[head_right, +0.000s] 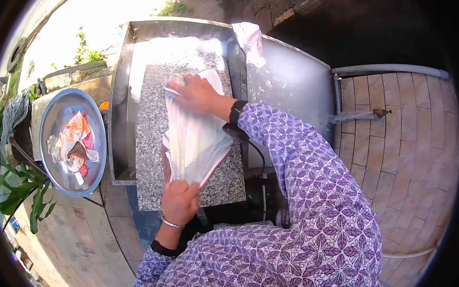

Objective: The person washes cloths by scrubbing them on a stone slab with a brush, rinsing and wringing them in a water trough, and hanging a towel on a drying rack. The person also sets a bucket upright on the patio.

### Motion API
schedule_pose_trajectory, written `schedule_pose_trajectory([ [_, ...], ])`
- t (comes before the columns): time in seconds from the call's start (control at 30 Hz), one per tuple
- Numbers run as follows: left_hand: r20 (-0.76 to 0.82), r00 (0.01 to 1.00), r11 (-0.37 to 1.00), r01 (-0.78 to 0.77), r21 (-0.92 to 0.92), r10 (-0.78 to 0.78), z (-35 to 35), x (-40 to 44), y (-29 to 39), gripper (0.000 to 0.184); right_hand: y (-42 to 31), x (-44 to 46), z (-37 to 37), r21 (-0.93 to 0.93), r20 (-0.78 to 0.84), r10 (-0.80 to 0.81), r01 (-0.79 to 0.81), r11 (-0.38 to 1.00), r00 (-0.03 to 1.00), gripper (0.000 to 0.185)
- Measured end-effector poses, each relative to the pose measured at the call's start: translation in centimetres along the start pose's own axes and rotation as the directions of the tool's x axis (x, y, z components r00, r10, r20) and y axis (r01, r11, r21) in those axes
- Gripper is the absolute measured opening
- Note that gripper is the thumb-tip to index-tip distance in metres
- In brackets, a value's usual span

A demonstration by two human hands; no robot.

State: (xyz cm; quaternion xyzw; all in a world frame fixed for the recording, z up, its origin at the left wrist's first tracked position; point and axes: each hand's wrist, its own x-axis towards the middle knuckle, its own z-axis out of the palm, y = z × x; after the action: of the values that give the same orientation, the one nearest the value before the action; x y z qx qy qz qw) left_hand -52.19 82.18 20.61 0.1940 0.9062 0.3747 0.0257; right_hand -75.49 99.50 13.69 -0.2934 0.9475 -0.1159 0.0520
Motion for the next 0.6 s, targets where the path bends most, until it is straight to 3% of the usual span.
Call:
schedule_pose_trajectory([
  [0.07, 0.024, 1.0, 1.0, 0.003, -0.019, -0.003, 0.1, -0.4, 0.1, 0.012, -6.6, -6.9, -3.6, 0.178, 0.11, -0.293, 0.271, 0.946, 0.95, 0.047],
  [0.13, -0.006, 1.0, 1.0, 0.001, -0.012, -0.001, 0.4, 0.0, -0.1, 0.012, -6.9, -8.3, -4.0, 0.275, 0.105, -0.484, 0.442, 0.854, 0.869, 0.052],
  [0.2, 0.008, 1.0, 0.999, 0.024, -0.035, -0.023, 0.7, -0.2, 0.0, 0.013, -2.1, -3.1, -0.2, 0.09, -0.028, -0.191, 0.193, 0.977, 0.981, 0.053],
  [0.27, -0.004, 0.999, 0.999, 0.043, -0.029, -0.044, 0.7, -0.1, -0.4, 0.015, 2.8, 3.1, 2.7, -0.054, -0.018, 0.149, -0.149, 0.987, 0.989, 0.05],
  [0.3, 0.005, 0.999, 0.999, 0.04, -0.022, -0.04, 0.7, -0.2, -0.4, 0.015, 4.3, 4.8, 3.2, -0.139, -0.024, 0.216, -0.217, 0.966, 0.976, 0.048],
  [0.4, -0.003, 1.0, 0.999, 0.013, -0.031, -0.013, 0.6, -0.2, 0.0, 0.015, 3.4, 4.4, 1.7, -0.031, 0.139, 0.241, -0.239, 0.97, 0.961, 0.048],
  [0.47, -0.027, 0.999, 0.998, 0.017, -0.053, -0.019, 0.6, 0.0, -0.1, 0.014, -3.2, -1.6, -1.9, 0.054, 0.097, -0.09, 0.085, 0.995, 0.991, 0.051],
  [0.5, -0.025, 1.0, 0.998, 0.017, -0.056, -0.019, 0.7, -0.2, -0.1, 0.014, -4.2, -3.7, -1.9, 0.056, 0.109, -0.09, 0.084, 0.995, 0.99, 0.051],
  [0.6, -0.022, 1.0, 0.999, 0.018, -0.035, -0.019, 0.5, 0.3, 0.0, 0.013, -4.5, -6.7, -1.8, 0.254, 0.037, -0.444, 0.421, 0.871, 0.895, 0.048],
])
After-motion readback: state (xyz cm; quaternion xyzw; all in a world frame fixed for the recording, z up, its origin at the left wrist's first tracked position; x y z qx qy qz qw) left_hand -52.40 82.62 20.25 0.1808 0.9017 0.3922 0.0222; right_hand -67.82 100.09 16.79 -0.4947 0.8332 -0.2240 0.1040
